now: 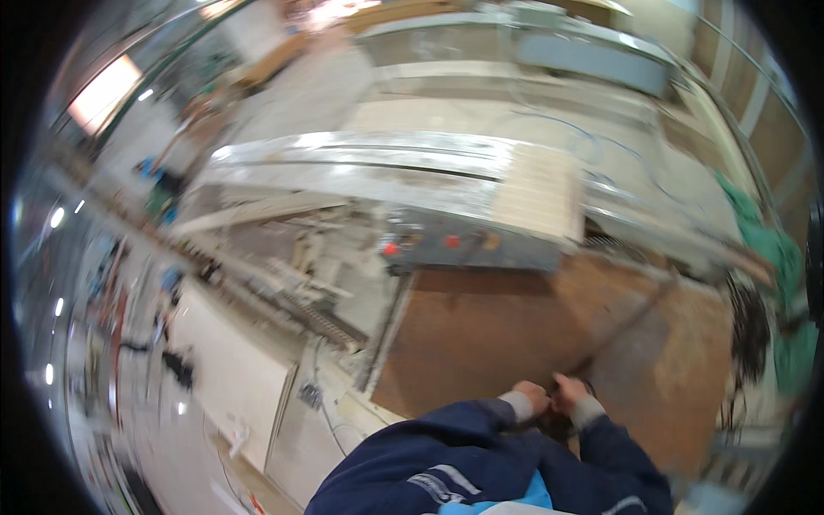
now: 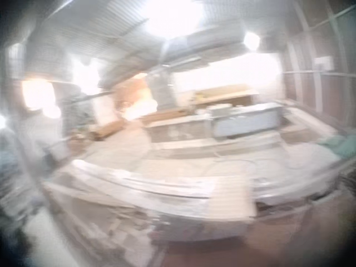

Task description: The person bends a long thin metal strip into a circular shape using a bending machine. They then handle a bundle of coiled metal strips, measure a short piece with a ruler, and coil another strip by hand on a workbench.

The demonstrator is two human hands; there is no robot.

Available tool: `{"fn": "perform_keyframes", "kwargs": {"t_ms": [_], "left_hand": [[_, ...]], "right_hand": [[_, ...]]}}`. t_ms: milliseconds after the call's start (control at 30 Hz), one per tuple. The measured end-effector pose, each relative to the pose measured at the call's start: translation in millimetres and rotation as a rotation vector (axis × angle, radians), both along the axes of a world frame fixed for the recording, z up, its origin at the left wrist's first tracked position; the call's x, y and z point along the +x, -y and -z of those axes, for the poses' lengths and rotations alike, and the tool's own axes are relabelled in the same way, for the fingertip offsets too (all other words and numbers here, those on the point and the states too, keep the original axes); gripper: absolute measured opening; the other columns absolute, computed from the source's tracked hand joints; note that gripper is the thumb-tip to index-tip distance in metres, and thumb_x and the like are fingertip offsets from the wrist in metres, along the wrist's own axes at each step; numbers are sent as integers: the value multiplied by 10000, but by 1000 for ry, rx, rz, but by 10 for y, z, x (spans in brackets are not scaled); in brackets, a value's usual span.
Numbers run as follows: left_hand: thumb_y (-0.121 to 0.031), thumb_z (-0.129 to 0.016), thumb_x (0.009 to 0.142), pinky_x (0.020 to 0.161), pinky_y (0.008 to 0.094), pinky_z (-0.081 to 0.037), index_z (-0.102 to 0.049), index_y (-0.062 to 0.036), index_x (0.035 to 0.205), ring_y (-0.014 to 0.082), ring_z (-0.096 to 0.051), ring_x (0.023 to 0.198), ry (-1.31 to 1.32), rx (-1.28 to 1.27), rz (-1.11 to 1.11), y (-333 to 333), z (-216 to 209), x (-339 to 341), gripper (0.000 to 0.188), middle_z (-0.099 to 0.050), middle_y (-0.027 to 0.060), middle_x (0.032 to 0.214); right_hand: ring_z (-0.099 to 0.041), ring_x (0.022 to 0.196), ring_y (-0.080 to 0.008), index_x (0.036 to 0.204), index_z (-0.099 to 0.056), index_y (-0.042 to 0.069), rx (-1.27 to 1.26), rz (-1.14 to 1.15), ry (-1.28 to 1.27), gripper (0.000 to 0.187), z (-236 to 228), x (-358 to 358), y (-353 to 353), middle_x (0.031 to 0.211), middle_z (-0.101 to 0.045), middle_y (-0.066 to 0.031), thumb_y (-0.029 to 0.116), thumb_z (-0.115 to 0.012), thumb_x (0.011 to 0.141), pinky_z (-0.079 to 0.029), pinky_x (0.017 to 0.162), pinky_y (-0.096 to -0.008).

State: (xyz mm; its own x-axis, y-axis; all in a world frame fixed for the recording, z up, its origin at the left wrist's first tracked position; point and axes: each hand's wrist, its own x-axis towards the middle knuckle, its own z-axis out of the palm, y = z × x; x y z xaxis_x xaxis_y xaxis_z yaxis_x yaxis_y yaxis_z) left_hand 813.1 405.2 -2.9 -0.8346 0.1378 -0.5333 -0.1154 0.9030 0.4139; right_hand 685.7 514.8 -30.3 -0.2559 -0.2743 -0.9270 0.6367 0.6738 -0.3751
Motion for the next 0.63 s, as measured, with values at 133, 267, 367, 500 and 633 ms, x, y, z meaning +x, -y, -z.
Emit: {"fn": "perform_keyframes", "kwargs": {"t_ms": [133, 267, 367, 500, 633], "left_hand": [[-476, -466, 942, 983, 445, -504, -718, -127, 1191, 348, -653, 1149, 259, 105, 101, 210, -208, 21, 497, -688, 168, 1227], [-527, -353, 1008, 961, 500, -489, -671, -69, 1123, 415, -650, 1098, 133, -22, -331, 507, -213, -264, 570, -698, 219, 1134], [-567, -378, 1008, 929, 477, -512, -654, -20, 1077, 397, -678, 1050, 46, -110, -293, 294, -220, -462, 617, -711, 243, 1075], [-459, -428, 1010, 864, 470, -542, -664, -38, 978, 369, -718, 953, -39, -174, -216, 139, -120, -516, 484, -739, 215, 960], [-471, -447, 990, 942, 455, -521, -676, -48, 1075, 338, -718, 1009, 120, -200, -225, 11, 107, -374, 488, -739, 211, 1019]], "right_hand": [[-567, 1225, -441, 1247, -595, -18, 125, -626, -647, 563, -212, 282, 49, 1292, -593, -307, 386, -586, 854, -426, 1065, -471], [-672, 1041, -421, 1163, -617, 1, 41, -1063, -701, 400, -318, 354, -135, 1097, -695, -260, 247, -612, 847, -524, 900, -490], [-695, 1012, -386, 1151, -651, 28, -33, -1397, -794, 345, -287, 484, -251, 1073, -721, -211, 209, -599, 862, -541, 870, -464], [-709, 963, -373, 1124, -677, 17, 1, -1183, -784, 376, -255, 415, -358, 1073, -727, -205, 285, -623, 867, -551, 806, -477], [-707, 1041, -344, 1132, -704, 28, 84, -308, -325, 491, -201, 147, -129, 1104, -727, -198, 444, -632, 881, -521, 943, -494]]}}
